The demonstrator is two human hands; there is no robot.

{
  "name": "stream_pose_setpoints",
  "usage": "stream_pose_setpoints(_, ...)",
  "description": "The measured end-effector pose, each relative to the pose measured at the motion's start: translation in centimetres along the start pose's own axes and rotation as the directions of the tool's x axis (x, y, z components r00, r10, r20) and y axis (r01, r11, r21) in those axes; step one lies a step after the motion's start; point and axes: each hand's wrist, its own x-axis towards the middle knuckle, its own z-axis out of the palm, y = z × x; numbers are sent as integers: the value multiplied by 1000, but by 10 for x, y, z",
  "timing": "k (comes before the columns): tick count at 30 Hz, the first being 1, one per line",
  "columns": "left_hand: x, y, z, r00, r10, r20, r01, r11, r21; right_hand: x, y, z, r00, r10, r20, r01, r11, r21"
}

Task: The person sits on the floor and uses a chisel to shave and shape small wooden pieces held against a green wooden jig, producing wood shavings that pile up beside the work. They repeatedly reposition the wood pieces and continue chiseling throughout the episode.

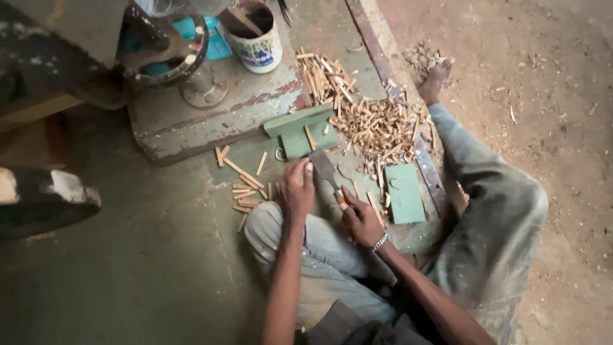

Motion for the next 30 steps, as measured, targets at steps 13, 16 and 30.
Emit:
stream_pose_setpoints(13, -23, 19, 5, 967, 105, 233, -126, 989, 74, 4, 1, 11, 993, -106, -49, 97, 984, -152)
stream_pose_setpoints(16, -22, 11, 12, 951, 165, 260, -197, 975, 104, 9, 14, 10, 970, -230, -80, 203, 946, -251)
stream_pose_setpoints(30, -14, 4, 19, 917, 163, 363, -270, 926, 266, 26, 40, 6, 976, -204, -76, 175, 942, -285)
